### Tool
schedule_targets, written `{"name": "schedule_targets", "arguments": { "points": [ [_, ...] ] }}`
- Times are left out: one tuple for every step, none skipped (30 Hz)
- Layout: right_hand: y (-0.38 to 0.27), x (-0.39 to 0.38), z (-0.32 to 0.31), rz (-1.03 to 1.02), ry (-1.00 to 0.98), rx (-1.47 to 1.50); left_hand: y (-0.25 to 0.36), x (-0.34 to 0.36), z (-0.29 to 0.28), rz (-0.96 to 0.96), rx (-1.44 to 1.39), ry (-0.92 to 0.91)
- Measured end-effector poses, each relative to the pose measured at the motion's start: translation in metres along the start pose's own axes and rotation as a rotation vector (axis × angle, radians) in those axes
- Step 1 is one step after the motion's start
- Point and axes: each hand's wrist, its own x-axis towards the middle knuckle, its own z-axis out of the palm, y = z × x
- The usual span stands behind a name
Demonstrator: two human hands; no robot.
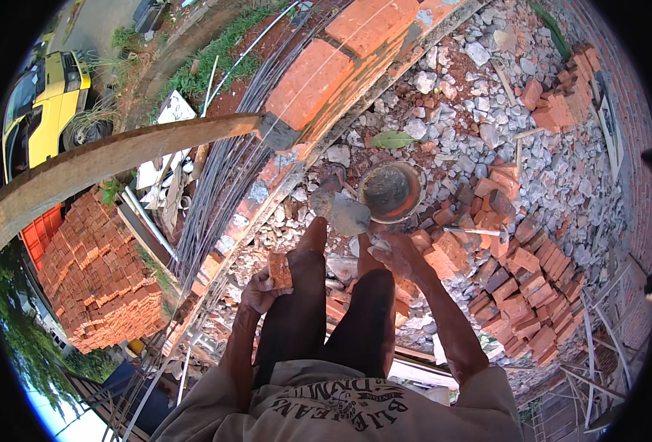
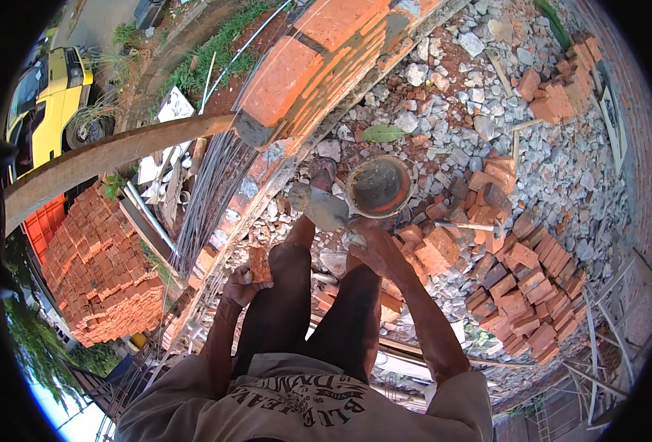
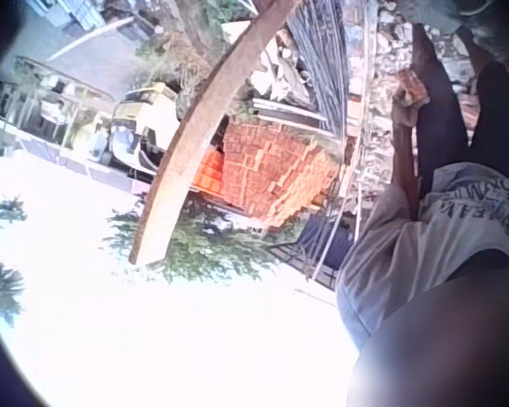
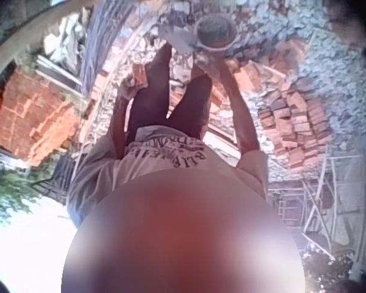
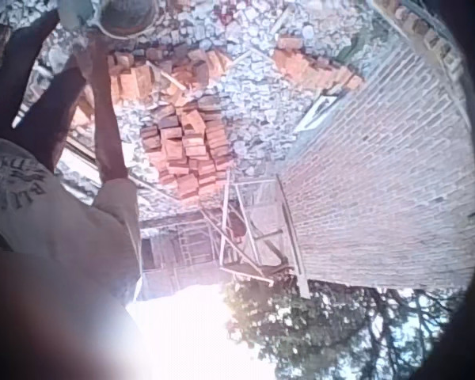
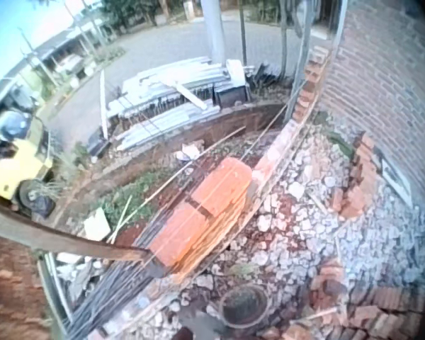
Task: The person scoops mortar from a bucket with a trowel and spreads it on a brick wall. He then places bricks onto the mortar, tapping them into position and adjusting alignment. The person repeats this process, adding more mortar and bricks to extend the wall.
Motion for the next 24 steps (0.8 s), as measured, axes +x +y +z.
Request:
{"name": "schedule_targets", "arguments": {
  "points": [
    [-0.015,-0.010,0.015,0.230,-0.008,0.467,-0.002,-0.002,-0.002,0.003,-0.019,-0.034],
    [-0.029,-0.010,0.032,0.098,-0.090,0.106,-0.003,-0.004,-0.004,0.015,-0.040,-0.065],
    [-0.042,-0.011,0.047,-0.050,-0.210,-0.229,-0.006,-0.005,-0.006,0.019,-0.042,-0.048],
    [-0.057,-0.008,0.058,-0.102,-0.294,-0.473,-0.008,-0.008,-0.008,0.035,-0.044,-0.057],
    [-0.070,-0.006,0.068,-0.051,-0.268,-0.651,-0.011,-0.010,-0.010,0.050,-0.049,-0.040],
    [-0.084,-0.002,0.078,-0.061,-0.302,-0.857,-0.015,-0.011,-0.013,0.064,-0.053,-0.021],
    [-0.100,0.009,0.086,-0.005,-0.329,-0.858,-0.019,-0.013,-0.015,0.073,-0.064,-0.005],
    [-0.117,0.022,0.093,-0.016,-0.404,-0.821,-0.023,-0.015,-0.018,0.089,-0.078,0.002],
    [-0.129,0.038,0.103,-0.104,-0.231,-0.961,-0.027,-0.017,-0.021,0.104,-0.091,0.009],
    [-0.143,0.049,0.108,-0.116,-0.151,-1.033,-0.031,-0.018,-0.024,0.118,-0.099,0.028],
    [-0.155,0.062,0.111,-0.091,-0.150,-0.951,-0.035,-0.021,-0.026,0.119,-0.111,0.062],
    [-0.171,0.072,0.109,0.075,-0.191,-0.838,-0.038,-0.023,-0.028,0.117,-0.129,0.063],
    [-0.176,0.075,0.111,0.215,-0.178,-0.716,-0.039,-0.025,-0.030,0.115,-0.144,0.066],
    [-0.178,0.075,0.112,0.203,-0.182,-0.764,-0.039,-0.026,-0.032,0.117,-0.158,0.063],
    [-0.180,0.073,0.111,0.166,-0.129,-0.811,-0.039,-0.026,-0.032,0.130,-0.149,0.067],
    [-0.179,0.068,0.110,0.110,-0.123,-0.835,-0.037,-0.025,-0.031,0.134,-0.145,0.069],
    [-0.178,0.062,0.109,0.141,-0.089,-0.889,-0.035,-0.023,-0.029,0.134,-0.142,0.070],
    [-0.175,0.055,0.108,0.140,-0.107,-0.925,-0.033,-0.021,-0.025,0.140,-0.138,0.067],
    [-0.176,0.050,0.107,0.134,-0.127,-0.964,-0.029,-0.016,-0.020,0.155,-0.130,0.050],
    [-0.175,0.046,0.107,0.104,-0.141,-1.000,-0.025,-0.011,-0.014,0.173,-0.122,0.035],
    [-0.175,0.041,0.108,0.073,-0.153,-1.036,-0.019,-0.005,-0.008,0.189,-0.113,0.023],
    [-0.176,0.039,0.109,0.041,-0.164,-1.072,-0.013,0.000,-0.002,0.199,-0.101,0.025],
    [-0.173,0.037,0.112,-0.040,-0.161,-1.119,-0.006,0.007,0.004,0.203,-0.083,-0.007],
    [-0.171,0.036,0.116,-0.114,-0.174,-1.157,0.000,0.012,0.009,0.211,-0.077,-0.025]
  ]
}}
